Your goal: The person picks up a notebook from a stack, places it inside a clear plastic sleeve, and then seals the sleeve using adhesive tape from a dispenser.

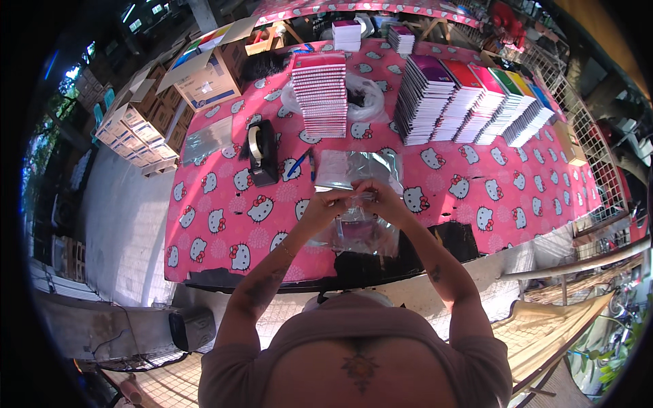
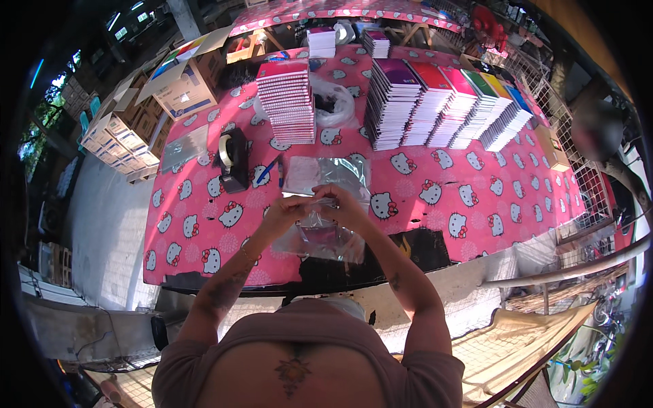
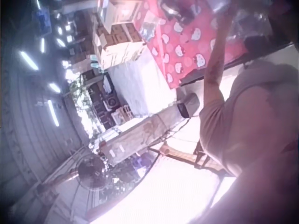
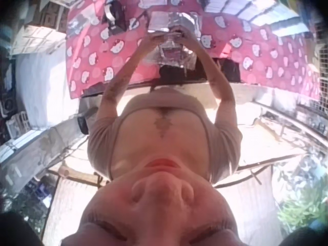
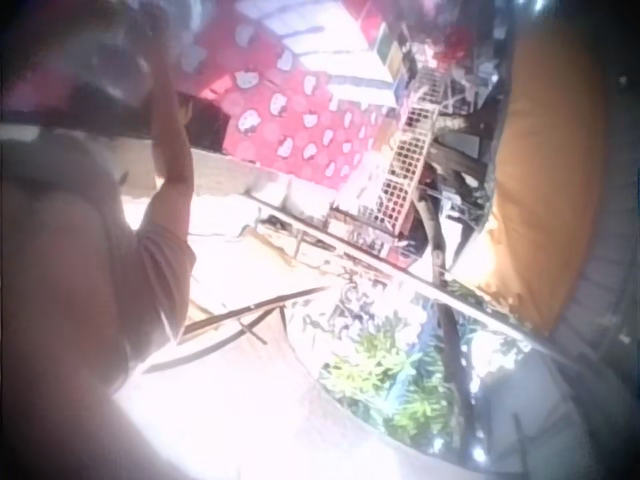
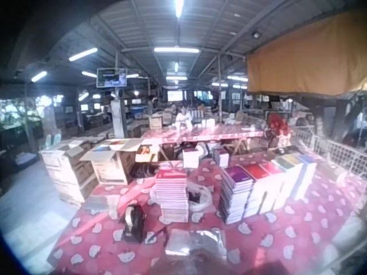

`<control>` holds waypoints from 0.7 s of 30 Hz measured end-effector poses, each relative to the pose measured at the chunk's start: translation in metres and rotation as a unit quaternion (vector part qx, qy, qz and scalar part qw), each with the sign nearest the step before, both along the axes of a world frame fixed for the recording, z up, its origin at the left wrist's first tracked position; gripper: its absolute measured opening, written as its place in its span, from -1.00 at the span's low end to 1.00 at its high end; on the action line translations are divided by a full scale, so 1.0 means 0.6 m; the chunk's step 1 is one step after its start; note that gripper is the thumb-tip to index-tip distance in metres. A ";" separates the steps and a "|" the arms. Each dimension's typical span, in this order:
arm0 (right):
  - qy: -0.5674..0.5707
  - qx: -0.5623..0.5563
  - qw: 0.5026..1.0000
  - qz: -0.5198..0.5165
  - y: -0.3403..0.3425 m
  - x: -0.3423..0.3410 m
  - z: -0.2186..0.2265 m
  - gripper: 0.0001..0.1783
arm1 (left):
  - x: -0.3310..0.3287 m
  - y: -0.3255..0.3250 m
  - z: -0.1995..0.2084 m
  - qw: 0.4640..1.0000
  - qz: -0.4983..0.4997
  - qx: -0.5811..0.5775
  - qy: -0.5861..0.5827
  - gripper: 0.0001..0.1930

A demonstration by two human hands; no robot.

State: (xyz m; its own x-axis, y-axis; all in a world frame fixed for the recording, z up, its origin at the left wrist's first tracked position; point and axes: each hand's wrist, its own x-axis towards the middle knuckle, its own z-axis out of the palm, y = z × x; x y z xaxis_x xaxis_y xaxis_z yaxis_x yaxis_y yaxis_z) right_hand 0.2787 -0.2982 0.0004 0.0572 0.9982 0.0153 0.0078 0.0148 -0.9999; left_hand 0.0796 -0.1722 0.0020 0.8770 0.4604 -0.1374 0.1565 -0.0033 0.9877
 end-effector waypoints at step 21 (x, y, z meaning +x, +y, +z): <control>-0.409 0.175 0.884 -0.142 -0.082 -0.064 0.050 -0.76 | -0.025 -0.060 0.141 0.866 0.034 0.489 -0.097 -0.75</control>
State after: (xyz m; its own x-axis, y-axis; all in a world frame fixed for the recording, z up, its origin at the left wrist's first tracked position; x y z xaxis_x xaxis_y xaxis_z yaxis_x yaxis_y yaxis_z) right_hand 0.2405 -0.3476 0.0305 0.1320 0.8714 0.4724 0.7801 0.2028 -0.5919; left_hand 0.0646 -0.2084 0.0868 0.8060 0.3252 0.4945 0.0210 -0.8507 0.5253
